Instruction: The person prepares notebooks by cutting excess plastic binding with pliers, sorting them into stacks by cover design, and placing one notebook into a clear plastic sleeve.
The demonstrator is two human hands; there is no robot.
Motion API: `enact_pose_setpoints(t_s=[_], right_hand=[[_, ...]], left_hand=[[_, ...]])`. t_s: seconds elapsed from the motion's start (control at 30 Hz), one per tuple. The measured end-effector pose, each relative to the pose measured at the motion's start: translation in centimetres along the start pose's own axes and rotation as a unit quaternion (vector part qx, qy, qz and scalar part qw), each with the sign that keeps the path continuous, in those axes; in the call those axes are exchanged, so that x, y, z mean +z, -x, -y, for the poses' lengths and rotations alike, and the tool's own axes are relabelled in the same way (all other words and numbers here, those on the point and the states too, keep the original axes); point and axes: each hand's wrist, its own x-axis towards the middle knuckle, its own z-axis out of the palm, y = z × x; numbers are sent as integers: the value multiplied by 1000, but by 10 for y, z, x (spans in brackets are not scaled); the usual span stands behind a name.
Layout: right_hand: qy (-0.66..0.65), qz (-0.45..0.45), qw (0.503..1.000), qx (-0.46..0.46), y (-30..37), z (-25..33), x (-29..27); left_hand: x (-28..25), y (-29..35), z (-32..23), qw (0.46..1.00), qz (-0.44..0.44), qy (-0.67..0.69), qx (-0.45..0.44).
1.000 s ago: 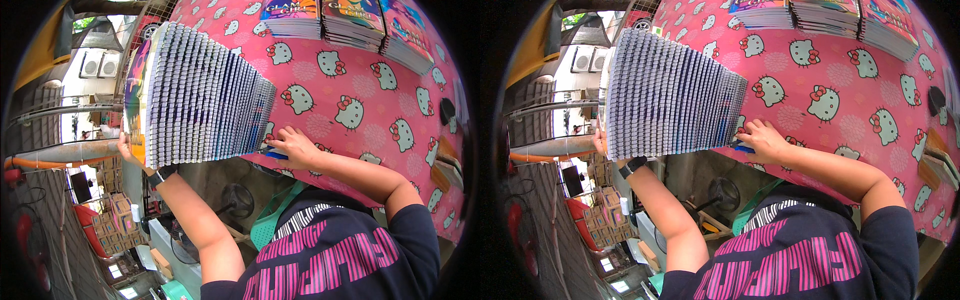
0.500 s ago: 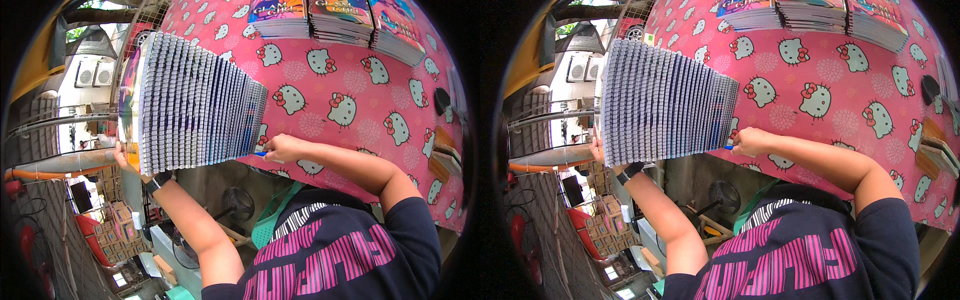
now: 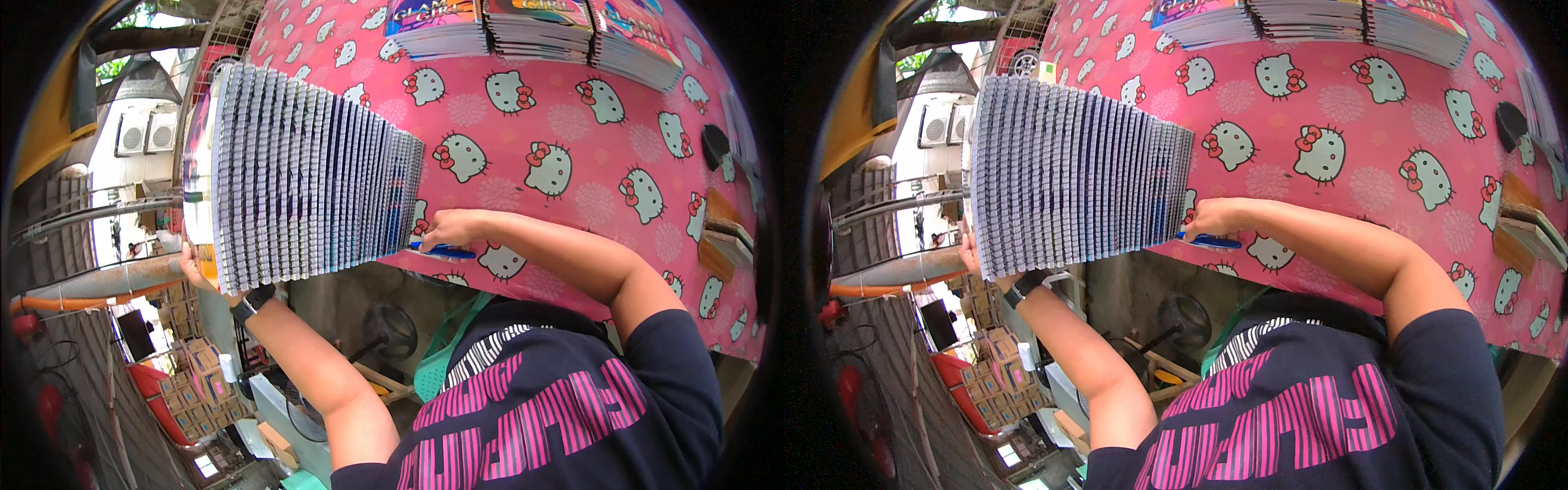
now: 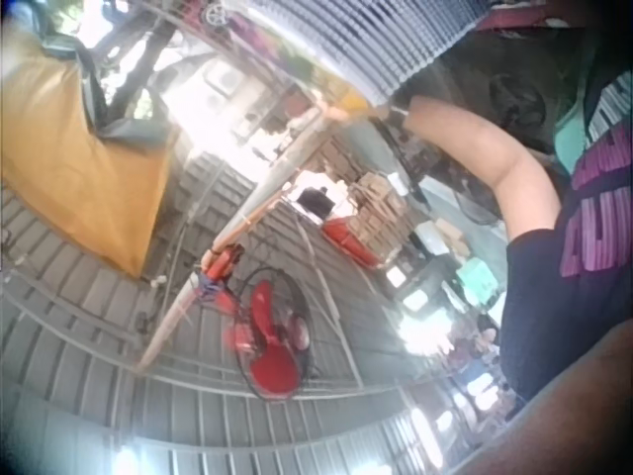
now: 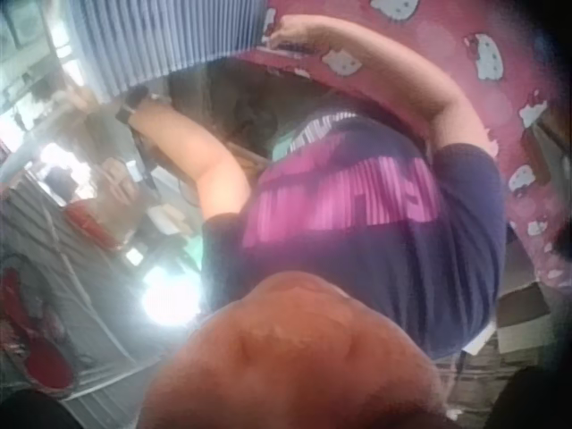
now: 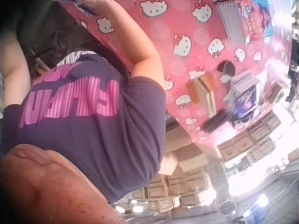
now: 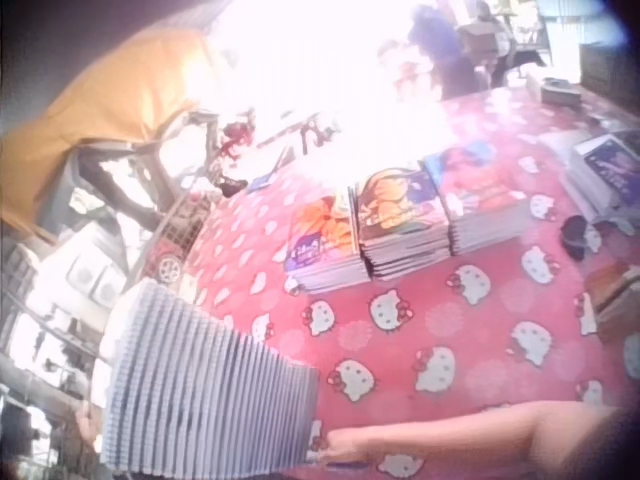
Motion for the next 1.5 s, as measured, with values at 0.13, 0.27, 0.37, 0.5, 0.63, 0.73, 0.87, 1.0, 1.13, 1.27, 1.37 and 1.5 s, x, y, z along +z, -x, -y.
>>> enact_pose_setpoints(t_s=[0.13, 0.27, 0.37, 0.5, 0.63, 0.73, 0.87, 1.0, 1.13, 1.27, 1.37, 1.5], right_hand=[[273, -204, 928, -149, 14, -7, 25], [393, -335, 819, -251, 12, -28, 37], [415, -344, 796, -274, 9, -30, 39], [390, -293, 828, -276, 5, -22, 30], [165, -48, 985, 3, -13, 6, 2], [214, -60, 975, -27, -9, 11, 2], [384, -266, 864, -188, 14, -10, 33], [446, -330, 797, -239, 5, -21, 39], [433, -324, 808, -235, -6, -24, 36], [220, -53, 970, -87, 5, 26, -3], [63, 27, 997, 48, -11, 23, -15], [394, -183, 895, -105, 2, 7, 23]], left_hand=[[5, 5, 0, 1000, 3, -17, 15], [-11, -5, -2, 1000, 20, -4, -11], [-27, -13, -2, 998, 51, 14, -28], [-20, -11, -1, 998, 55, 14, -23], [-8, -9, -1, 1000, -9, -2, -2], [1, -2, 1, 1000, -6, 4, 12], [11, 6, -1, 999, -44, 3, -5], [-1, 2, 1, 1000, 5, 10, 4], [-15, -7, 2, 999, 26, 31, -12], [-4, 0, 3, 999, -26, 14, 10], [0, 1, 3, 999, 4, 35, 8], [2, 5, 2, 1000, 3, 17, 3]])
